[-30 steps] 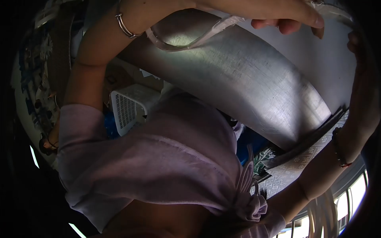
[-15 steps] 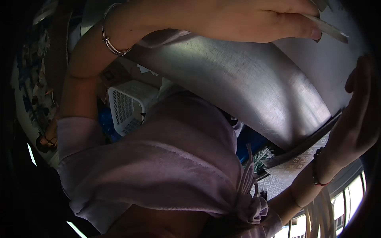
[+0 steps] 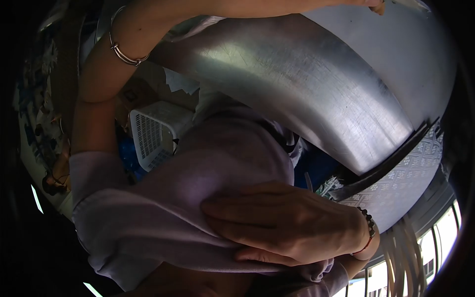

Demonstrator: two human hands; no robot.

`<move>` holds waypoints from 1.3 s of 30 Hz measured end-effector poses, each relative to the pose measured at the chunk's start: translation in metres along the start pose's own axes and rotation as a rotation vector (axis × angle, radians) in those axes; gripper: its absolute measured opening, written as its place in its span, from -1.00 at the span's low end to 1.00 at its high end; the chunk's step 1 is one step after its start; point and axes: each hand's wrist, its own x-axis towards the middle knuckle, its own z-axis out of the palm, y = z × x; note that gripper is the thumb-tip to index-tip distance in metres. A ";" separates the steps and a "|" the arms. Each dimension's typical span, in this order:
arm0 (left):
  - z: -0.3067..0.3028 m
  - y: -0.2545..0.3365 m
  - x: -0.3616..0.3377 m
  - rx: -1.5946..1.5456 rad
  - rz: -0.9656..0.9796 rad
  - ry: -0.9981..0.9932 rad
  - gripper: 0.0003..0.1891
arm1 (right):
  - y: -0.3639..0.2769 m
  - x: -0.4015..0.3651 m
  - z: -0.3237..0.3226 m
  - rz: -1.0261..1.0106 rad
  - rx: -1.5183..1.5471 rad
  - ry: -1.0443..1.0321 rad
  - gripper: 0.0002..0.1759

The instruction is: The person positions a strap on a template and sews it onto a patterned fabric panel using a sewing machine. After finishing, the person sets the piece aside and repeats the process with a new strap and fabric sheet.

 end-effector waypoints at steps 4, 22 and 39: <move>0.012 0.008 0.004 -0.037 0.013 -0.057 -0.57 | -0.002 -0.004 -0.005 -0.048 0.074 0.066 -0.68; 0.019 0.001 0.013 -0.253 0.106 -0.339 -0.57 | -0.005 -0.072 -0.107 0.309 -0.749 0.958 -0.60; 0.009 -0.004 0.013 -0.181 -0.033 -0.361 -0.57 | 0.049 -0.007 -0.100 0.092 -0.255 0.810 -0.57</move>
